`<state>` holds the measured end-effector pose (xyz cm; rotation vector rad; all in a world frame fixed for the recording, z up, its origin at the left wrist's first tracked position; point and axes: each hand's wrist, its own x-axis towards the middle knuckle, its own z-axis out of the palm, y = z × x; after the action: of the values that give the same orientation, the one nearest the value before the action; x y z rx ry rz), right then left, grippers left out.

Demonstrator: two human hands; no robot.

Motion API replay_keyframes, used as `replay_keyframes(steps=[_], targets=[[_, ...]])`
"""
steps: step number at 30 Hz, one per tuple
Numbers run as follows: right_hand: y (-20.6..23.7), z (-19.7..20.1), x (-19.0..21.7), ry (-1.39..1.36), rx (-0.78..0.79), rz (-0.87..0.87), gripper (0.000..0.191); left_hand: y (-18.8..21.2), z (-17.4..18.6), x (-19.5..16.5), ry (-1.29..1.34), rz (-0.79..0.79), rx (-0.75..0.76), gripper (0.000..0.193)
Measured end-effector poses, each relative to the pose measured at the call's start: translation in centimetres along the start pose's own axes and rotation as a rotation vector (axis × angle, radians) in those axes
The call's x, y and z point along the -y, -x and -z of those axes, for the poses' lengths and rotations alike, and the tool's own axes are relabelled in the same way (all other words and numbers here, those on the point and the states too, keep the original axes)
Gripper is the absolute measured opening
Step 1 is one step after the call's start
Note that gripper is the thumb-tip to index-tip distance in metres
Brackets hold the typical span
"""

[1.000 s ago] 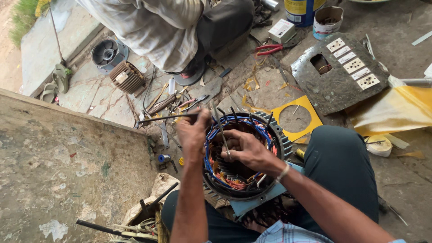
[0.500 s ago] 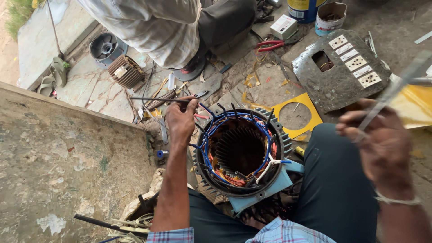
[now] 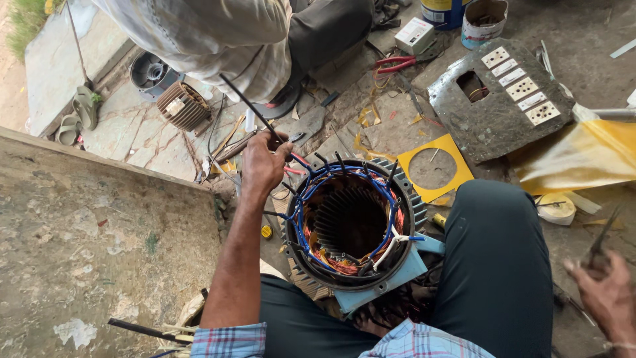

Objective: The person is repairing an electric motor by hand, using pliers and a metal rod to adjust and secure the internal wiring. They are sitting on the floor in a workshop environment with tools and materials scattered around.

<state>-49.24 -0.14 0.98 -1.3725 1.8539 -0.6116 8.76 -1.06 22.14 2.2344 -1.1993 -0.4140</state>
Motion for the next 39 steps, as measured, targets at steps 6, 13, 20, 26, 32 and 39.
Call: replay_keyframes(steps=[6,13,20,26,32,39], targets=[[2.2,-1.1,-5.5,0.37,0.015,-0.248,0.077,0.0,0.5,0.3,-0.097,-0.069,0.031,0.021],[4.2,-1.2,-7.7,0.522,0.056,-0.409,0.096,0.5,0.6,0.2,-0.066,-0.064,0.016,0.025],[5.4,-1.8,-5.5,0.67,0.065,-0.496,0.112,0.8,0.7,0.2,0.193,0.015,0.066,0.028],[5.3,-2.7,-5.8,0.758,-0.011,-0.563,0.119,0.7,0.5,1.0,0.189,-0.046,0.106,0.025],[6.2,-2.6,-6.3,0.677,0.009,-0.44,0.083,1.2,0.3,0.8,0.122,-0.032,0.017,0.018],[7.3,-2.2,-5.3,0.712,-0.121,-0.216,0.077,1.3,-0.5,0.9,0.001,0.081,-0.1,0.024]])
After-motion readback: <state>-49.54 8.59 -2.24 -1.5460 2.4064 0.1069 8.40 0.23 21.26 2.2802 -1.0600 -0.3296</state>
